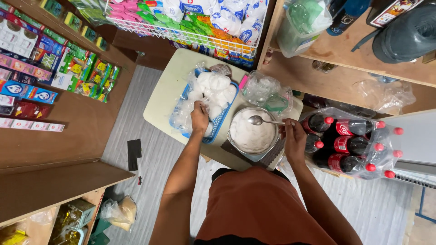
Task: The recorder uses a spoon to scoop a white granular powder from a bowl and fill several small plastic bags.
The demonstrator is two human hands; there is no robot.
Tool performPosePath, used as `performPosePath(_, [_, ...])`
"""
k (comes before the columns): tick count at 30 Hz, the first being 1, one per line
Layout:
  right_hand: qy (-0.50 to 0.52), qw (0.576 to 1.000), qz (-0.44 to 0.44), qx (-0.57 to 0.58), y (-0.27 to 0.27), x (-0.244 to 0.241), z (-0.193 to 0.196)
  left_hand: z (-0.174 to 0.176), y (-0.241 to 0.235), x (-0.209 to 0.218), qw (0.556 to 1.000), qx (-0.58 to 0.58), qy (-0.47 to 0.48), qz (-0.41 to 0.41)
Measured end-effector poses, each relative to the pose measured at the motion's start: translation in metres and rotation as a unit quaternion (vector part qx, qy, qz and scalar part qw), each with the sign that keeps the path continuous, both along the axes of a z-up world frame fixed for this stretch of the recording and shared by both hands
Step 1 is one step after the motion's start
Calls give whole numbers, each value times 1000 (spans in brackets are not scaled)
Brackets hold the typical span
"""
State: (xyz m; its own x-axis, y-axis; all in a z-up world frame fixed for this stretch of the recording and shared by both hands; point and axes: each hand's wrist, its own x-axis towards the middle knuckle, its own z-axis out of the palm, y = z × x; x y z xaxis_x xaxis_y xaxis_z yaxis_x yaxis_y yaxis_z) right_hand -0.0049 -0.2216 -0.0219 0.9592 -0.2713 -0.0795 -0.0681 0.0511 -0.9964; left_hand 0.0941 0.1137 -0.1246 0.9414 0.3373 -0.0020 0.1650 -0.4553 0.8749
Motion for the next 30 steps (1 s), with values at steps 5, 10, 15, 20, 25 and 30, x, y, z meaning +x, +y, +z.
performPosePath(5, [14, 998, 16, -65, -10, 1, -55, -9, 2, -7, 999, 28, -40, -5])
performPosePath(10, [70, 985, 51, -146, -12, 5, -82, 28, -21, -18, 999, 0, -46, 23])
performPosePath(15, [42, 943, 108, -312, -12, 14, -99, 77, -60, -35, 976, 167, -140, -29])
performPosePath(20, [-29, 941, 114, -317, -23, 25, -101, 77, -108, -48, 971, 189, -137, -55])
performPosePath(25, [-22, 941, 176, -290, -43, 29, -84, 55, -150, -36, 984, 168, -42, -50])
performPosePath(30, [-83, 916, 186, -346, -64, 32, -70, 11, -176, -6, 976, 215, 13, 30])
